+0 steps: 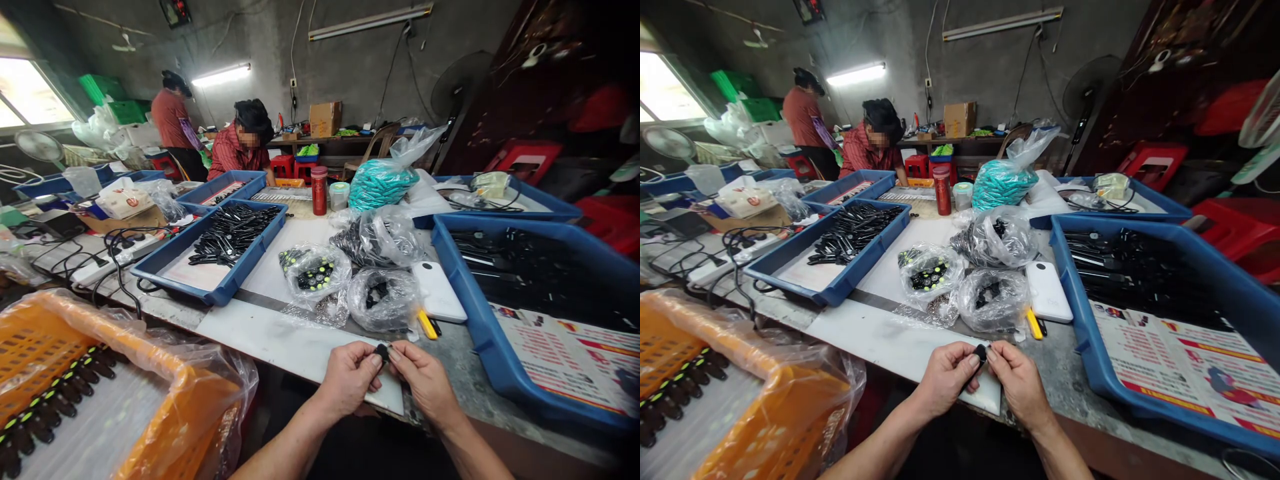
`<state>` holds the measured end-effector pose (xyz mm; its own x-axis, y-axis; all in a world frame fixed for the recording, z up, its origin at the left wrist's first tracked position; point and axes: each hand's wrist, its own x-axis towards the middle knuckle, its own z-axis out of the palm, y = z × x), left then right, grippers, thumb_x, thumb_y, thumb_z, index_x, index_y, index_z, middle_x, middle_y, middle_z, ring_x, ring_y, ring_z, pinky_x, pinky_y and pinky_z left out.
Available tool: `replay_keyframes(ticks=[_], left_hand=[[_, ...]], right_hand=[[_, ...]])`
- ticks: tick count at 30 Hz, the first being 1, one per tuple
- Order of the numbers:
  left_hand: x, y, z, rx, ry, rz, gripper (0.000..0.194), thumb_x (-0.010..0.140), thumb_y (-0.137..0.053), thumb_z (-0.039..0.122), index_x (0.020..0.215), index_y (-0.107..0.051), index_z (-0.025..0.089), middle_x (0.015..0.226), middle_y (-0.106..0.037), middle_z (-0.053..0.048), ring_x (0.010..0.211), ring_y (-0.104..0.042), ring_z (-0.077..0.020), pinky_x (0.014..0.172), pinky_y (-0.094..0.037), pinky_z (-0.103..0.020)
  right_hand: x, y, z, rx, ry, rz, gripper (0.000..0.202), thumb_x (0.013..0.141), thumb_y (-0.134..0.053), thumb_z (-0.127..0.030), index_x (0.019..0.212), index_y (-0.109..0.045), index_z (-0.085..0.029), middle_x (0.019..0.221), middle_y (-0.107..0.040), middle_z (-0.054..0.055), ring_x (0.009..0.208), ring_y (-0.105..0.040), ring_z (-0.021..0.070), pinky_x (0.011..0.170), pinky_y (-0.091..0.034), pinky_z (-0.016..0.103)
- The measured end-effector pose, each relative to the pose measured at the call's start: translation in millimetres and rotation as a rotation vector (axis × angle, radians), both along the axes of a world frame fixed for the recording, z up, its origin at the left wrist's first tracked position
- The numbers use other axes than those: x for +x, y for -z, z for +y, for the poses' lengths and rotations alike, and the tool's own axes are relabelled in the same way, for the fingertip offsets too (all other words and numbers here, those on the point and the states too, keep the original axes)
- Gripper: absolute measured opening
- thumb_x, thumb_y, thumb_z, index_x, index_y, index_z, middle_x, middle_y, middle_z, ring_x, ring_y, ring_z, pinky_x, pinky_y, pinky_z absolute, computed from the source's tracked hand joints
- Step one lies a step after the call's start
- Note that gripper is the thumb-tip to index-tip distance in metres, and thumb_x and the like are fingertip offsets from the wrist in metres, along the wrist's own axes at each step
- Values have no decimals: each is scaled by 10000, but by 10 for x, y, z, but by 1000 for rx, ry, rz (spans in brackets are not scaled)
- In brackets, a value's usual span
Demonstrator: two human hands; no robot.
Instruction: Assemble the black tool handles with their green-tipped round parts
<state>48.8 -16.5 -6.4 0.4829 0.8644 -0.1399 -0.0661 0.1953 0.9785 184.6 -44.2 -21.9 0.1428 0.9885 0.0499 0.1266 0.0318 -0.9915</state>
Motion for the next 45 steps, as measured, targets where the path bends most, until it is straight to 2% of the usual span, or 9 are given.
replay_keyframes(ticks=[8, 16, 26, 45], left_hand=[[0, -19, -2, 1, 0, 0, 328, 709, -536, 448, 685, -527, 120, 493, -454, 31, 416, -419, -67, 430, -332, -185], [2, -36, -4, -1, -9, 4, 331, 699, -542, 454, 678, -528, 123, 499, -450, 34, 415, -422, -64, 425, -330, -182], [3, 15, -8, 8, -11, -12, 310, 718, -536, 428, 697, -535, 118, 512, -458, 30, 420, -430, -70, 427, -337, -187], [2, -15, -6, -1, -12, -4, 333, 703, -546, 449, 692, -539, 116, 532, -461, 27, 423, -439, -65, 431, -347, -184]], right_hand=[[8, 13, 2, 18, 8, 27, 325, 775, -527, -443, 600, -523, -169, 514, -403, -35, 466, -360, 119, 427, -305, 214], [-1, 16, 2, 11, 7, 41, 325, 774, -531, -449, 616, -536, -164, 515, -400, -33, 467, -356, 119, 426, -305, 217], [4, 17, -11, 5, -9, 35, 319, 792, -509, -437, 622, -521, -167, 523, -384, -38, 481, -345, 119, 437, -293, 215], [9, 40, -9, 11, 0, 31, 320, 785, -516, -443, 619, -522, -169, 522, -395, -36, 476, -350, 120, 435, -291, 217]])
